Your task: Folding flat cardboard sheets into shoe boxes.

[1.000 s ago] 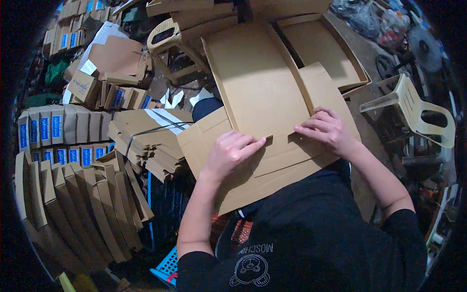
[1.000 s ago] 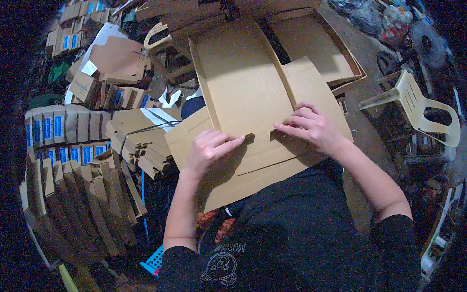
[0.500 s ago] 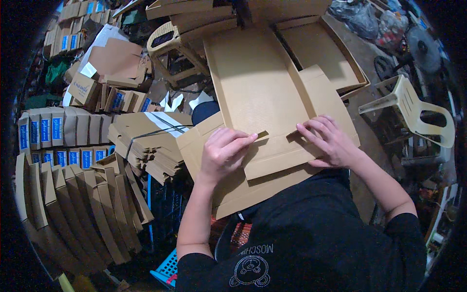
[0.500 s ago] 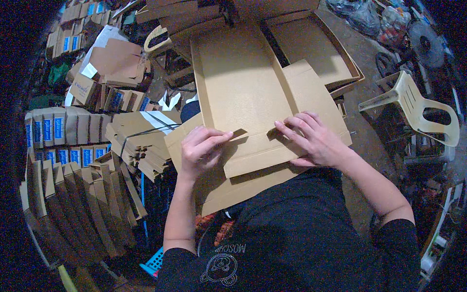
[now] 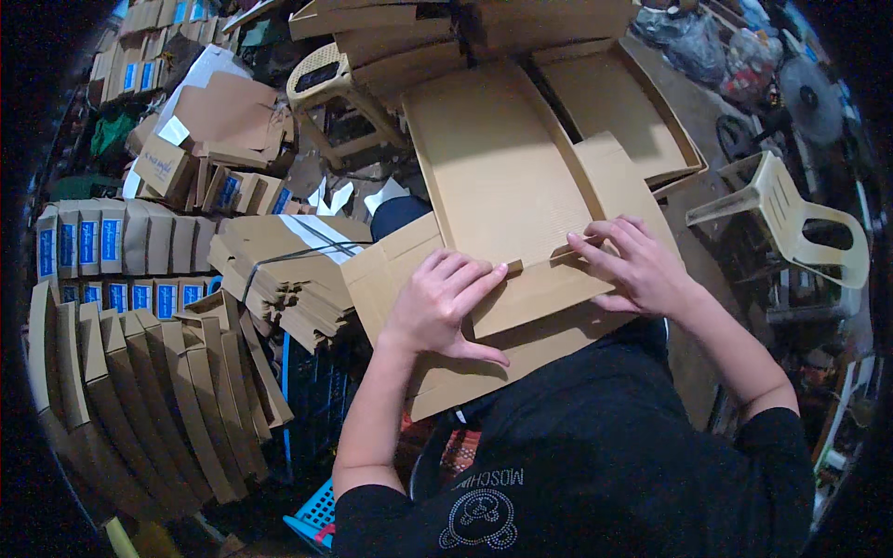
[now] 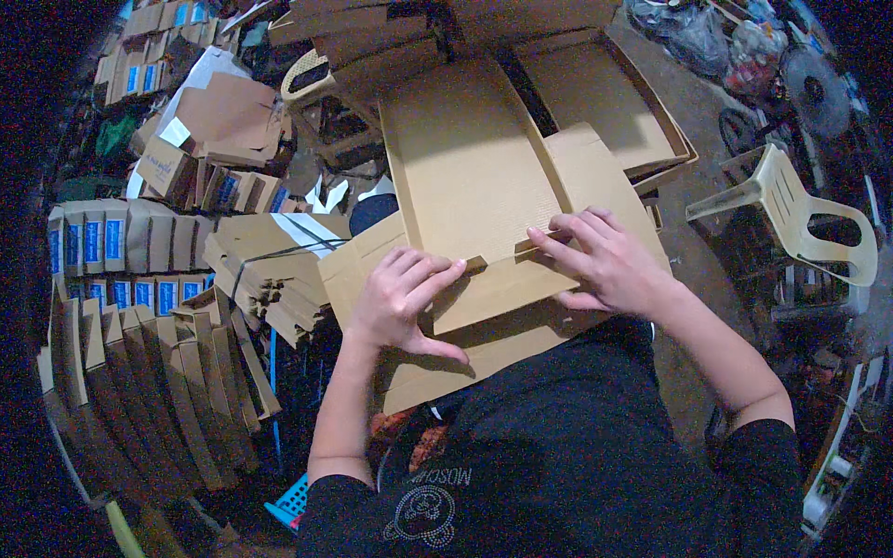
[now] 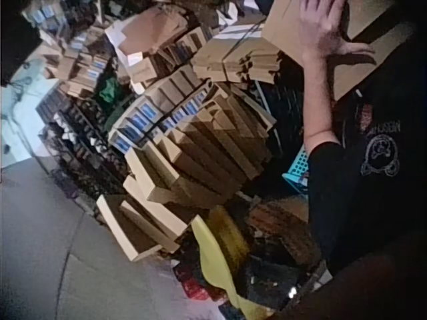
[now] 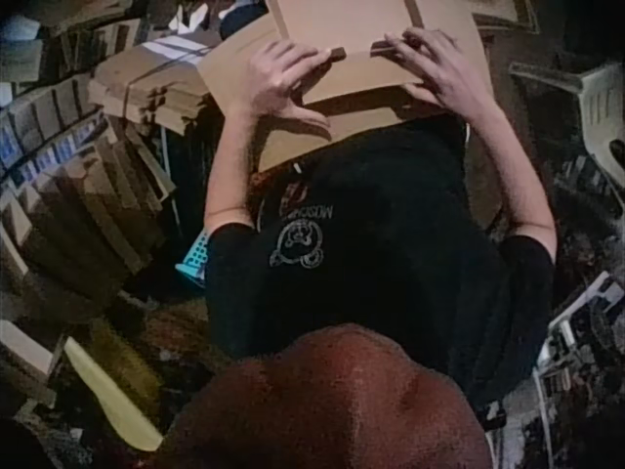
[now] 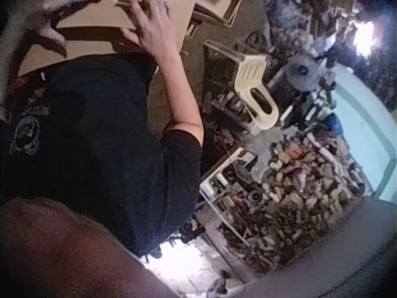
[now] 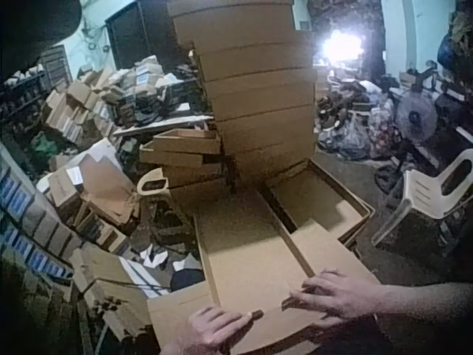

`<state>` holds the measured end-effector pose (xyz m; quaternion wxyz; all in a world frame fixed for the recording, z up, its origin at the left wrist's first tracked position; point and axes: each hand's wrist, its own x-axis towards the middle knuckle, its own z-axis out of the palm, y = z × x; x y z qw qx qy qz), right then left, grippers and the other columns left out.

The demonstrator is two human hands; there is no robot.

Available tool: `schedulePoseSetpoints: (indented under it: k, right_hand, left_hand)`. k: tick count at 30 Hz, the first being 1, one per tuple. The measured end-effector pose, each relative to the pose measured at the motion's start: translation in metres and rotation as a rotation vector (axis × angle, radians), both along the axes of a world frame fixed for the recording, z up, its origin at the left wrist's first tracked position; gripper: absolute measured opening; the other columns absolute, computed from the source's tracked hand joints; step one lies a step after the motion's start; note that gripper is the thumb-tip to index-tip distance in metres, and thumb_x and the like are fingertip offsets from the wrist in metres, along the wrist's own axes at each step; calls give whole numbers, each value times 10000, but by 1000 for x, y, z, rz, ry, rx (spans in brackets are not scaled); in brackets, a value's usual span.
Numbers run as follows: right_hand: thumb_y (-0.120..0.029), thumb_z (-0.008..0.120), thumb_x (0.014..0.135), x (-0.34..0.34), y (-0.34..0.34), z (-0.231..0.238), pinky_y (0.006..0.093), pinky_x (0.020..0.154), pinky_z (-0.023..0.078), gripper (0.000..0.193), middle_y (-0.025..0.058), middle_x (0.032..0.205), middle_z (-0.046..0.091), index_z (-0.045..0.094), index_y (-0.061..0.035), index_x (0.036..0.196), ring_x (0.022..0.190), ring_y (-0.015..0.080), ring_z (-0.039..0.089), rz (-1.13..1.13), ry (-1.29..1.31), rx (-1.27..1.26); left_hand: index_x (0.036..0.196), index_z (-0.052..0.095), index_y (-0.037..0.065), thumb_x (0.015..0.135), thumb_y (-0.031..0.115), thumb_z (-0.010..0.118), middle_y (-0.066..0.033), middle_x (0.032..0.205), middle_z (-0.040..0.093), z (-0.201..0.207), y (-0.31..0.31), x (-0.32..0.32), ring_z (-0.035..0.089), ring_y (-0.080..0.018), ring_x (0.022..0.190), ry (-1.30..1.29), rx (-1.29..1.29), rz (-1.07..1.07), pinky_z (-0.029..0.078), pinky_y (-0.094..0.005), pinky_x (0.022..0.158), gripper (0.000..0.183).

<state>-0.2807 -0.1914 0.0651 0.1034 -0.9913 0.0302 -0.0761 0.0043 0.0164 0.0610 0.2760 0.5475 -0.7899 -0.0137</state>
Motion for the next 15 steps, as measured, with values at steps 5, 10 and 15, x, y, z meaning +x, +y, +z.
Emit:
schedulePoseSetpoints:
  k: [5, 10, 15]
  right_hand:
    - [-373, 763, 929, 10, -3, 8, 495, 1072, 481, 615, 139, 1217, 625, 641, -132, 1481, 1146, 326, 620, -11, -52, 166]
    - [-257, 716, 1002, 21, -7, 33, 456, 1133, 420, 308, 63, 1079, 650, 779, -143, 1281, 1085, 279, 621, -35, 37, 153]
    - [-275, 693, 1026, 28, -12, 28, 447, 1148, 400, 228, 95, 989, 678, 775, -95, 1139, 1052, 300, 628, 31, 128, 283]
  left_hand:
    - [1267, 742, 57, 791, 359, 875, -81, 1057, 732, -17, 2, 2, 692, -291, 917, -127, -23, 19, 568, -420, 860, 579]
    - [1139, 790, 102, 781, 86, 834, -79, 984, 716, -1, -2, -15, 682, -298, 895, 152, 90, 135, 565, -425, 827, 362]
    - [1073, 791, 88, 859, 135, 802, -103, 892, 723, 22, 3, -29, 699, -315, 815, 148, 274, 231, 564, -422, 760, 220]
